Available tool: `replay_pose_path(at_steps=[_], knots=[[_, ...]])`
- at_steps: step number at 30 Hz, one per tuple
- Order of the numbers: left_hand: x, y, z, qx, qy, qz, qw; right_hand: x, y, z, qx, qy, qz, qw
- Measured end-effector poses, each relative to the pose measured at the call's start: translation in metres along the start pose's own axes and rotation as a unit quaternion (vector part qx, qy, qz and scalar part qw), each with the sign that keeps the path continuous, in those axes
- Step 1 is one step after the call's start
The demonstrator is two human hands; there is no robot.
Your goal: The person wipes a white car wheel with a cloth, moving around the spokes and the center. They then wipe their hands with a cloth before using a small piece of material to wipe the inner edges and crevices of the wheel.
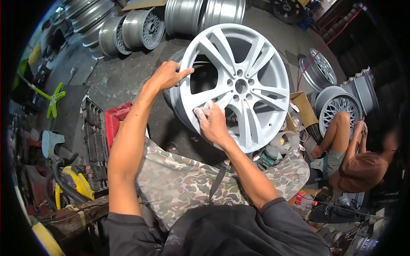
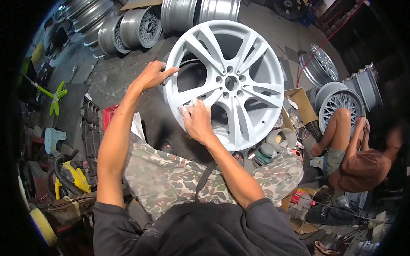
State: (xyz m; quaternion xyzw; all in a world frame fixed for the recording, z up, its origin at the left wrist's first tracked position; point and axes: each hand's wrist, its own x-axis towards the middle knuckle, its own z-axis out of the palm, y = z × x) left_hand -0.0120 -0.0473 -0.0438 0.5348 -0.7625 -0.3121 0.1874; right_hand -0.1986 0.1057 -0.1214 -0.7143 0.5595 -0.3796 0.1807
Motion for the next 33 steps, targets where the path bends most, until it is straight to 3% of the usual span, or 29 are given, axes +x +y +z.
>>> replay_pose_path(at_steps=[1,2,3,5,9,13,15,19,23,26,28,31,33], knots=[[0.001,0.000,0.000,-0.005,0.002,-0.001,1.000,0.001,0.002,-0.008,0.117,-0.038,0.047,0.991],[0.002,0.000,0.000,0.015,-0.001,-0.002,1.000,-0.002,0.002,-0.013,0.168,-0.010,0.031,0.985],[0.003,0.000,-0.001,0.037,-0.002,-0.001,0.999,0.001,-0.012,-0.034,0.104,-0.060,0.078,0.990],[0.004,-0.007,0.000,0.006,0.000,0.013,1.000,0.001,-0.008,-0.034,-0.054,-0.023,0.026,0.998],[0.003,-0.001,0.000,0.003,-0.004,0.009,1.000,0.004,0.002,-0.008,-0.132,-0.046,-0.027,0.990],[-0.001,0.001,0.000,-0.007,0.002,0.015,1.000,0.008,0.005,-0.024,0.178,-0.094,0.063,0.977],[0.004,-0.001,0.000,-0.003,0.001,0.018,1.000,0.007,-0.003,-0.039,-0.009,-0.061,0.059,0.996],[0.002,-0.004,0.004,-0.006,0.017,0.013,1.000,0.000,0.003,-0.004,-0.135,-0.016,-0.038,0.990],[0.001,-0.003,0.003,-0.006,0.011,0.014,1.000,0.003,-0.001,-0.018,0.162,-0.058,0.050,0.984],[0.001,-0.001,0.002,-0.007,0.019,0.011,1.000,0.004,-0.007,-0.039,0.088,-0.085,0.045,0.991],[-0.002,-0.001,0.002,-0.028,0.009,0.028,0.999,0.000,-0.003,-0.031,-0.079,-0.026,-0.026,0.996],[0.003,-0.006,0.005,-0.008,0.002,0.031,0.999,-0.003,-0.008,-0.017,-0.193,-0.013,-0.080,0.978],[0.002,-0.009,0.008,-0.011,0.003,0.027,1.000,-0.005,-0.012,-0.019,-0.174,-0.058,-0.066,0.981]])
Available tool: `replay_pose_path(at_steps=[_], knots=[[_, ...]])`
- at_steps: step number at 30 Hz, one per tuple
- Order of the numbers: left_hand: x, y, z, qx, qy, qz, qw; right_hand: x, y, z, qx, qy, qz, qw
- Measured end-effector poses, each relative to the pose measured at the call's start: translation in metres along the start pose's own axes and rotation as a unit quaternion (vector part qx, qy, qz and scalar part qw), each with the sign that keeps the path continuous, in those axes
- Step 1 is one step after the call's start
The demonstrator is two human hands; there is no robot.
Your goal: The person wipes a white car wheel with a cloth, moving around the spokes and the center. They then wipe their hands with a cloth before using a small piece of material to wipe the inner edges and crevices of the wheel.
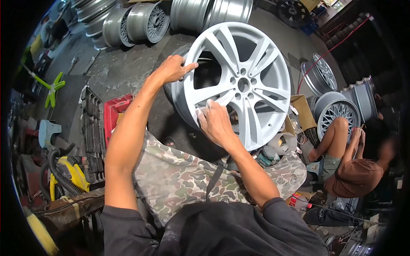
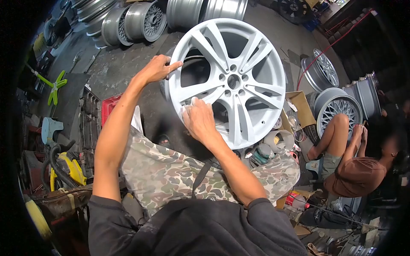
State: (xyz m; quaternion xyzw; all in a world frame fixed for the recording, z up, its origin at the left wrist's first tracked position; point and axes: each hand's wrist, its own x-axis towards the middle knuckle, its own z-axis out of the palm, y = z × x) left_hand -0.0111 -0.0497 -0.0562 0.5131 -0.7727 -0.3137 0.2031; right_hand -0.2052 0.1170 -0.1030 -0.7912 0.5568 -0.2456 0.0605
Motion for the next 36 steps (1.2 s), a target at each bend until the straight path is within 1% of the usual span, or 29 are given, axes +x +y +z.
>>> replay_pose_path(at_steps=[2,3,5,7,8,10,11,14,15,17,18,20,21,22,24,25,26,28,29,30,32,34,35,36], knots=[[0.004,-0.001,-0.001,-0.005,0.006,-0.003,1.000,-0.002,0.000,-0.005,0.079,-0.025,-0.017,0.996],[0.004,-0.001,0.000,0.005,0.005,-0.003,1.000,-0.003,0.000,-0.013,0.107,-0.043,-0.007,0.993],[0.008,-0.006,0.001,0.044,0.006,0.000,0.999,0.002,0.002,-0.015,0.081,-0.052,-0.014,0.995],[0.002,0.000,0.001,0.032,0.007,0.005,0.999,0.009,0.007,-0.007,0.025,-0.069,-0.010,0.997],[0.001,0.004,-0.002,0.024,0.013,0.013,1.000,0.011,0.010,-0.004,0.025,-0.066,-0.011,0.997],[0.007,-0.005,0.003,0.035,0.020,0.010,0.999,0.019,0.010,0.000,0.046,-0.103,0.014,0.993],[0.009,-0.011,0.006,0.058,0.029,0.009,0.998,0.015,0.009,-0.007,0.109,-0.109,0.025,0.988],[0.009,-0.008,0.004,0.033,0.015,-0.001,0.999,0.010,0.001,-0.032,0.132,-0.105,0.037,0.985],[0.007,-0.002,0.002,0.027,0.007,-0.004,1.000,0.010,0.003,-0.026,0.132,-0.105,0.043,0.985],[0.003,0.001,0.002,0.026,0.013,0.006,1.000,0.021,0.008,-0.010,0.055,-0.143,0.074,0.985],[0.002,0.001,0.000,0.023,0.024,0.013,0.999,0.024,0.008,-0.010,0.057,-0.140,0.074,0.986],[0.006,-0.007,0.003,0.016,0.023,-0.002,1.000,0.030,0.011,-0.013,0.083,-0.189,0.078,0.975],[0.007,-0.009,0.004,0.019,0.023,-0.002,1.000,0.034,0.014,-0.028,0.111,-0.222,0.061,0.967],[0.007,-0.008,0.005,0.022,0.022,-0.002,1.000,0.032,0.019,-0.037,0.110,-0.224,0.061,0.967],[0.005,-0.004,0.002,0.018,0.015,0.001,1.000,0.028,0.026,-0.050,0.256,-0.174,0.091,0.946],[0.004,-0.001,0.000,0.019,0.009,0.005,1.000,0.034,0.019,-0.061,0.200,-0.178,0.136,0.954],[0.004,0.000,0.002,0.019,0.006,0.008,1.000,0.033,0.019,-0.057,0.200,-0.176,0.139,0.954],[0.004,-0.001,0.002,0.000,0.015,0.006,1.000,0.032,0.020,-0.037,0.098,-0.203,0.120,0.967],[0.005,-0.002,0.002,0.003,0.015,0.005,1.000,0.026,0.024,-0.019,0.094,-0.178,0.091,0.975],[0.005,-0.005,0.001,0.022,0.018,-0.001,1.000,0.023,0.016,-0.018,0.126,-0.173,0.045,0.976],[0.006,-0.006,0.004,0.036,0.017,-0.003,0.999,0.023,0.002,-0.024,0.114,-0.187,0.076,0.973],[0.002,0.001,0.001,0.001,0.011,0.003,1.000,0.030,0.011,-0.005,0.121,-0.182,0.099,0.971],[0.003,0.001,0.001,0.012,0.010,-0.004,1.000,0.032,0.016,0.003,0.131,-0.176,0.120,0.968],[0.004,0.000,0.003,0.014,0.008,-0.003,1.000,0.031,0.014,0.002,0.132,-0.175,0.121,0.968]])
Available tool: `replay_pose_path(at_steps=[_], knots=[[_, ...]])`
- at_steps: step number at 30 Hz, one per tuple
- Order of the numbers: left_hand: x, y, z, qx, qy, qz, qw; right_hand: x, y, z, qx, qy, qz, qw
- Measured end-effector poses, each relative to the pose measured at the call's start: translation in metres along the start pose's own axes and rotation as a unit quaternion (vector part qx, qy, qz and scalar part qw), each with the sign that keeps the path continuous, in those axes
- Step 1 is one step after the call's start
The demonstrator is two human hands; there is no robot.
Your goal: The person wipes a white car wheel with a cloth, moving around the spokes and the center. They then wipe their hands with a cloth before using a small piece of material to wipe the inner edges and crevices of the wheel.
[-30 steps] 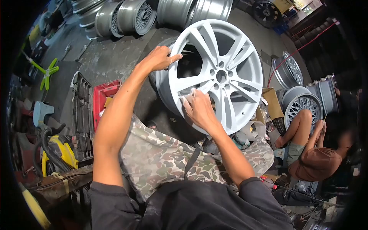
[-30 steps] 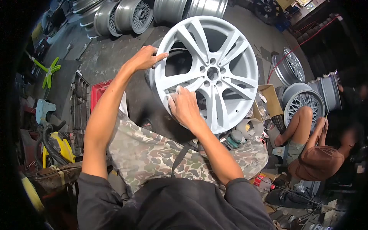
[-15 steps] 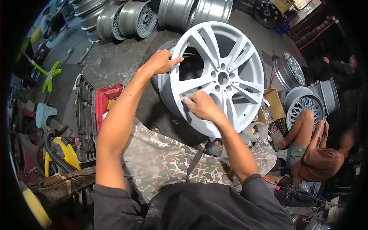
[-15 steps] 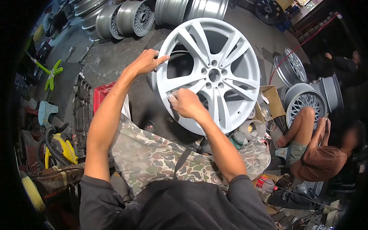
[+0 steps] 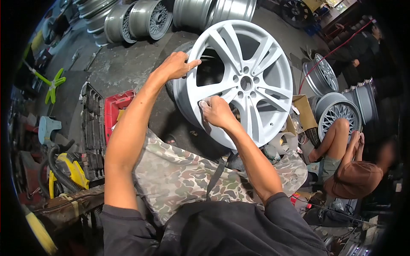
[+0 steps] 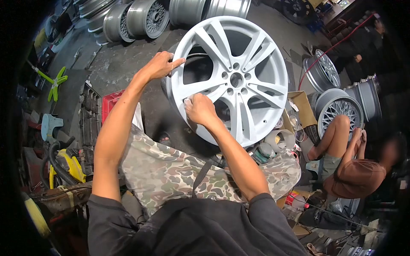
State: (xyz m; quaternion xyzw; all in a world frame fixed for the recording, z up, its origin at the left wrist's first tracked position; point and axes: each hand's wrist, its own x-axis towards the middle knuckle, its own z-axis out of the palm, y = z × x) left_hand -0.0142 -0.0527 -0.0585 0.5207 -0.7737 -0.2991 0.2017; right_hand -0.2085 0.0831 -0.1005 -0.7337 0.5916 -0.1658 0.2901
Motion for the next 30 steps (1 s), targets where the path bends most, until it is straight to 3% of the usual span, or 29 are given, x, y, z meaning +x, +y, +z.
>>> replay_pose_path(at_steps=[3,4,6,8,10,16,18,19,20,22,24,26,30], knots=[[0.003,-0.005,0.001,-0.018,0.013,-0.004,1.000,-0.013,-0.003,-0.005,0.219,-0.040,0.009,0.975],[0.003,-0.004,-0.001,-0.010,0.007,0.006,1.000,-0.023,0.000,-0.011,0.216,-0.043,0.011,0.975],[0.000,-0.003,-0.004,-0.001,-0.001,0.014,1.000,-0.039,0.004,-0.019,0.371,-0.029,0.042,0.927],[-0.002,0.002,-0.005,0.006,-0.006,0.023,1.000,-0.037,0.011,-0.003,0.360,-0.002,0.051,0.931],[-0.003,0.006,-0.004,0.012,0.000,0.010,1.000,-0.017,0.015,0.018,0.240,0.031,0.024,0.970],[-0.003,0.000,-0.003,-0.003,0.007,0.027,1.000,-0.039,-0.009,-0.024,0.366,-0.070,0.058,0.926],[-0.003,0.004,-0.003,0.008,-0.015,0.012,1.000,-0.046,-0.008,-0.022,0.352,0.006,0.048,0.935],[-0.004,0.006,-0.003,-0.001,-0.004,0.004,1.000,-0.042,0.000,-0.006,0.350,0.051,0.002,0.935],[-0.006,0.008,-0.005,-0.009,0.010,-0.006,1.000,-0.040,0.005,0.008,0.255,0.076,-0.011,0.964],[-0.005,0.006,-0.005,-0.019,0.011,-0.008,1.000,-0.048,0.010,0.033,0.061,0.171,-0.151,0.972],[-0.006,0.004,-0.002,-0.030,0.009,-0.004,1.000,-0.068,0.012,0.039,0.061,0.157,-0.138,0.976],[-0.004,0.002,-0.002,-0.025,0.006,-0.005,1.000,-0.079,0.017,0.038,-0.047,0.165,-0.193,0.966],[-0.002,0.006,-0.002,0.019,0.019,-0.017,0.999,-0.037,0.005,0.025,-0.119,0.185,-0.234,0.947]])
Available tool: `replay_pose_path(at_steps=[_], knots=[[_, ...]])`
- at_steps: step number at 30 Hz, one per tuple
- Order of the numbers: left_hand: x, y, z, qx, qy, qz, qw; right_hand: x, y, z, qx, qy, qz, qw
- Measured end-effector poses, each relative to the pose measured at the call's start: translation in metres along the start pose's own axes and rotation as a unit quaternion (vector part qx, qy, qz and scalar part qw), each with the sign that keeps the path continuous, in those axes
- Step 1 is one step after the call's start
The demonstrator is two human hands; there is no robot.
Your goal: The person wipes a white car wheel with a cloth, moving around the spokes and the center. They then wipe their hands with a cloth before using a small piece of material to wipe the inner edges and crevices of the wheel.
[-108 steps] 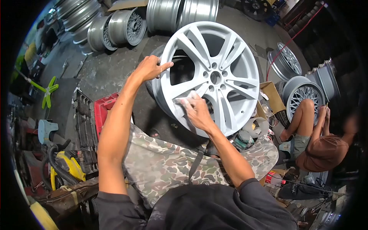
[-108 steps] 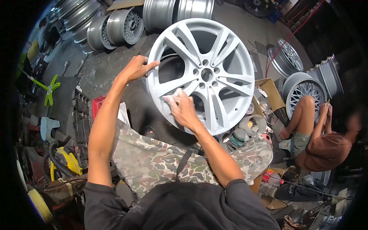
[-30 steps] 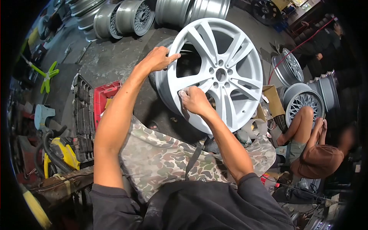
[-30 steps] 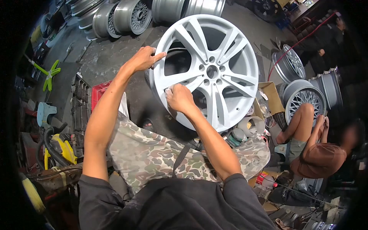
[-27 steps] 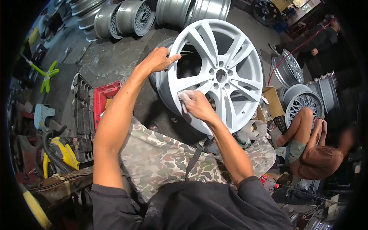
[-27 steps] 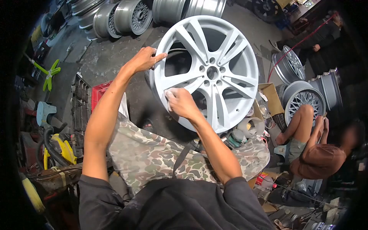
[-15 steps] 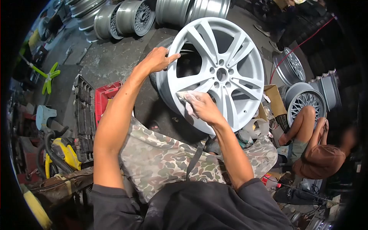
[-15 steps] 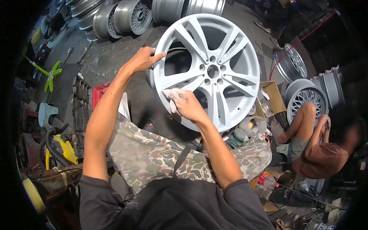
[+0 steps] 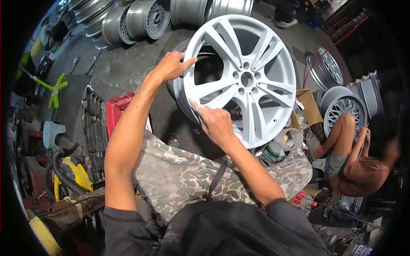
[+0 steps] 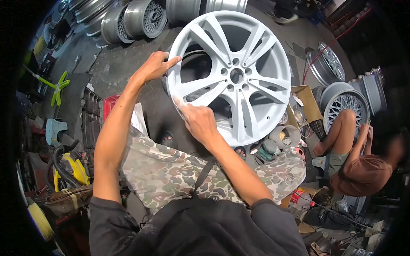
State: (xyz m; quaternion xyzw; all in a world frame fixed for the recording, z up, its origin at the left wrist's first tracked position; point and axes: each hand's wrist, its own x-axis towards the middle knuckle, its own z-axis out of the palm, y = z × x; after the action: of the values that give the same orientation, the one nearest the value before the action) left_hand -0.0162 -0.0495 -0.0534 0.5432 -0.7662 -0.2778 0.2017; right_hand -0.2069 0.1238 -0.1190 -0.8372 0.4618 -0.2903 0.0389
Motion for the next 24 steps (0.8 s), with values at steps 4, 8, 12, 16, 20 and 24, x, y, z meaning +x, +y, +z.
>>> replay_pose_path(at_steps=[4,8,12,16,20,24], knots=[[-0.002,-0.003,0.002,-0.026,0.006,0.009,1.000,0.011,0.015,-0.003,0.019,0.006,-0.048,0.999],[0.006,-0.010,0.005,0.033,0.013,0.039,0.999,0.006,0.031,-0.016,-0.044,-0.061,-0.078,0.994],[0.000,-0.007,0.000,-0.001,0.003,0.027,1.000,0.040,0.023,-0.003,-0.051,-0.008,-0.099,0.994],[0.000,-0.006,0.000,-0.053,0.009,0.009,0.998,0.003,0.011,0.001,-0.007,-0.003,-0.080,0.997],[0.002,-0.001,-0.003,0.006,-0.037,0.005,0.999,0.029,0.015,-0.004,-0.068,-0.008,-0.096,0.993],[-0.003,-0.006,-0.011,-0.024,-0.023,-0.002,0.999,0.070,0.028,-0.009,-0.105,-0.055,-0.159,0.980]])
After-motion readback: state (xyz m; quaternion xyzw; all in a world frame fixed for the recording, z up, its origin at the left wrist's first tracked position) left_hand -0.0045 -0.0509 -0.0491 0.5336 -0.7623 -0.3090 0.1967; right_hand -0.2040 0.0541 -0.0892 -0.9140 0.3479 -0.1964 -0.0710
